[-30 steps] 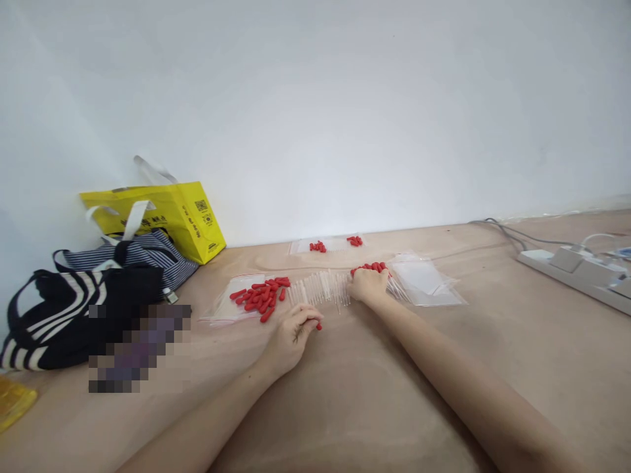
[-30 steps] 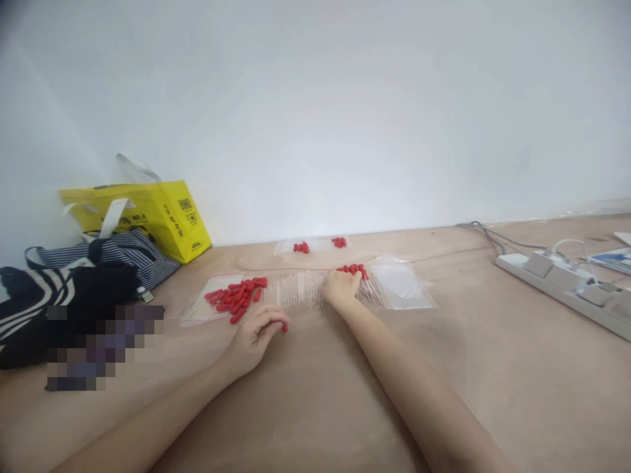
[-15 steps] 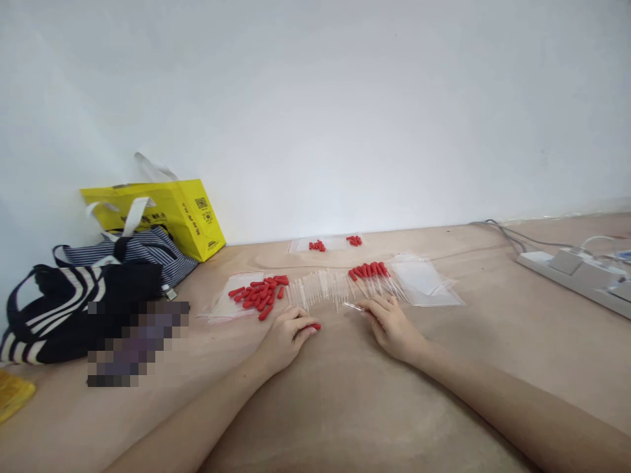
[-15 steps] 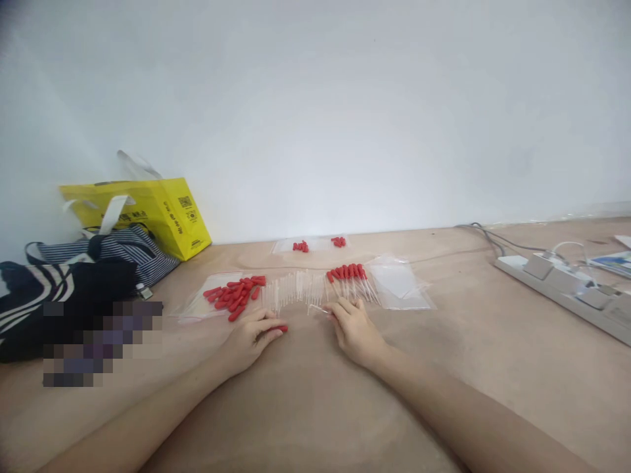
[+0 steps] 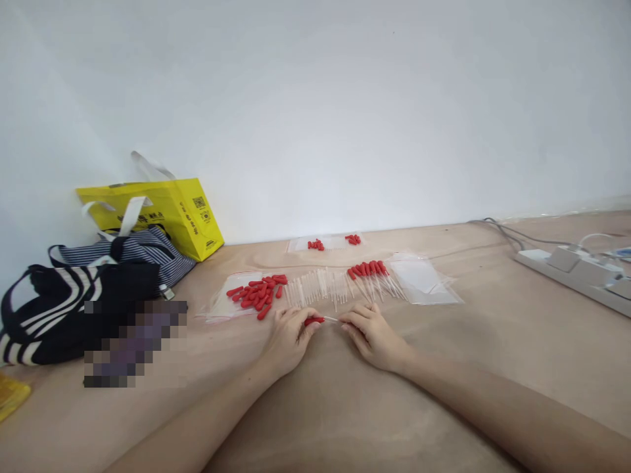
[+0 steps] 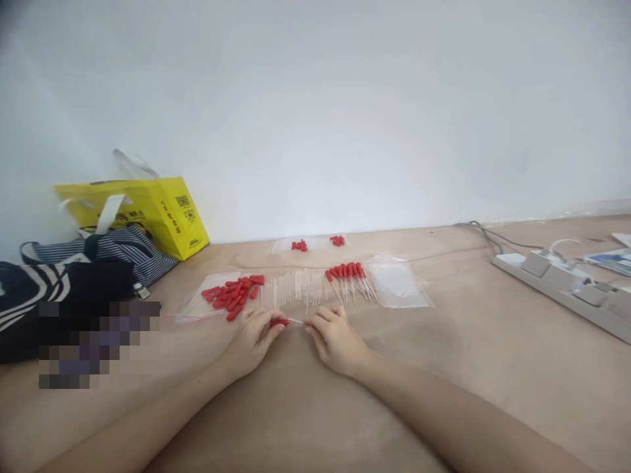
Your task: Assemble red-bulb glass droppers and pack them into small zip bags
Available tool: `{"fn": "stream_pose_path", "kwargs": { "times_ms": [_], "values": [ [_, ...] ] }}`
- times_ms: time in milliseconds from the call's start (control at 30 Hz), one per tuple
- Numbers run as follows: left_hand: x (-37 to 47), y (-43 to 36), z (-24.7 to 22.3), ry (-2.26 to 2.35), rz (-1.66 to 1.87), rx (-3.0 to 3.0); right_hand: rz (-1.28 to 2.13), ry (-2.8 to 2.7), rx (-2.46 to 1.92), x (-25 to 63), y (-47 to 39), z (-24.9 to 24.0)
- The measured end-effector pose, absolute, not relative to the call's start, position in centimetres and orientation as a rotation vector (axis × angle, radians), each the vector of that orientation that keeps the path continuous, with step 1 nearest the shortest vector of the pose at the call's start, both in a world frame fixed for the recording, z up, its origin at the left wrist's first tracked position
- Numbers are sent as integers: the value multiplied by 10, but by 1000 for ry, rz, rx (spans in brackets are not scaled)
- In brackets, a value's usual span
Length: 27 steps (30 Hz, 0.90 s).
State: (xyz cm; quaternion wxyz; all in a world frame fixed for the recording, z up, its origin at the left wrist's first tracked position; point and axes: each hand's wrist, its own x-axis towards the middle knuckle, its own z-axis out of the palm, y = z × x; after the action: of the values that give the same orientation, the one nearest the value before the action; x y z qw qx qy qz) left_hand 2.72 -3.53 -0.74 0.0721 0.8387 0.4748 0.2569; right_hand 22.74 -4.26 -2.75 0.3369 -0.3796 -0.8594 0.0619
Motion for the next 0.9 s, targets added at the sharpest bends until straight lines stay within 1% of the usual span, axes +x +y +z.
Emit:
{"fn": "stream_pose_path", "kwargs": {
  "times_ms": [300,567,667,767,900],
  "values": [
    [31,-36,-8,1423,784,2431,154,-2244,-910,226,-46,-25],
    [31,-41,-8,1367,798,2547,-208,-2346,-842,234,-39,-22],
    [31,-44,-6,1309,791,2622,-289,-2352,-806,236,-38,-21],
    [32,-45,-5,1268,793,2662,-287,-2356,-797,236,-39,-20],
    [32,-46,-5,1231,812,2702,-191,-2336,-823,234,-42,-21]
  ]
}}
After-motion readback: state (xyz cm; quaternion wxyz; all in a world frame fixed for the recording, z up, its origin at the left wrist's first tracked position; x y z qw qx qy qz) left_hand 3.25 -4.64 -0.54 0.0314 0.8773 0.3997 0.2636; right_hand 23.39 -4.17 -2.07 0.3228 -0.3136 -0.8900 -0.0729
